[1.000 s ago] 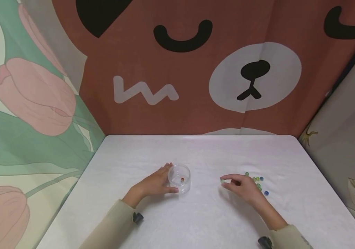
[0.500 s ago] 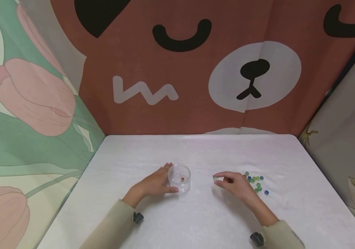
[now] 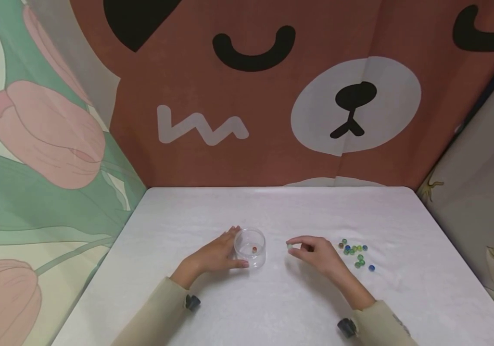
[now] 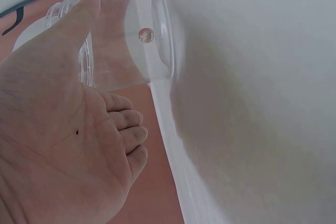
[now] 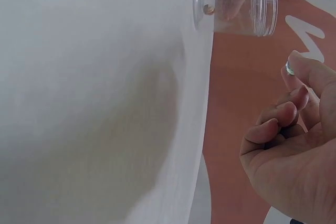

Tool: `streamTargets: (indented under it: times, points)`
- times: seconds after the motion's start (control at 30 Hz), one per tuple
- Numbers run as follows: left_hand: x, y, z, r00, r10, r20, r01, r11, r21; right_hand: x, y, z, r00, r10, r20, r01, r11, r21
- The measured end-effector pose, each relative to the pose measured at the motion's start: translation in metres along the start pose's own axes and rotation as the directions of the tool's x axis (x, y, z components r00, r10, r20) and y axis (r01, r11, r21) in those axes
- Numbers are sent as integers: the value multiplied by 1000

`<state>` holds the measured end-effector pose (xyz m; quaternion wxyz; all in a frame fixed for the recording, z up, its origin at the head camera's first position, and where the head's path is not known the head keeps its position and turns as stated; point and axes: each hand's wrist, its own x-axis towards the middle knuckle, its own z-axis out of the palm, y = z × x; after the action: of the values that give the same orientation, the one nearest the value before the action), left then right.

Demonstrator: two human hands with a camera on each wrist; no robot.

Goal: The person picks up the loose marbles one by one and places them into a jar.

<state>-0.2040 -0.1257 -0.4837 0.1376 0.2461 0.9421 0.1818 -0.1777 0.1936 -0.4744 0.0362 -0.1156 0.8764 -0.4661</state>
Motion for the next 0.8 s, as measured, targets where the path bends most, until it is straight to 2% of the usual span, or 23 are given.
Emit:
streamTargets:
  times: [0.5,0.67,0.8]
  points:
    - [1,-1,2,1000,-5,-1,5,1000,-17,11,-13,15,999,-10,47,7,999,51]
    - [1,-1,2,1000,-11,8,11,1000,-20,13,-18,18,999,14,39,-16,998,53]
    - [1,-2,1,1000,-10,8,11,1000,-21,15,-19,20,999,1,36,-3,997,78]
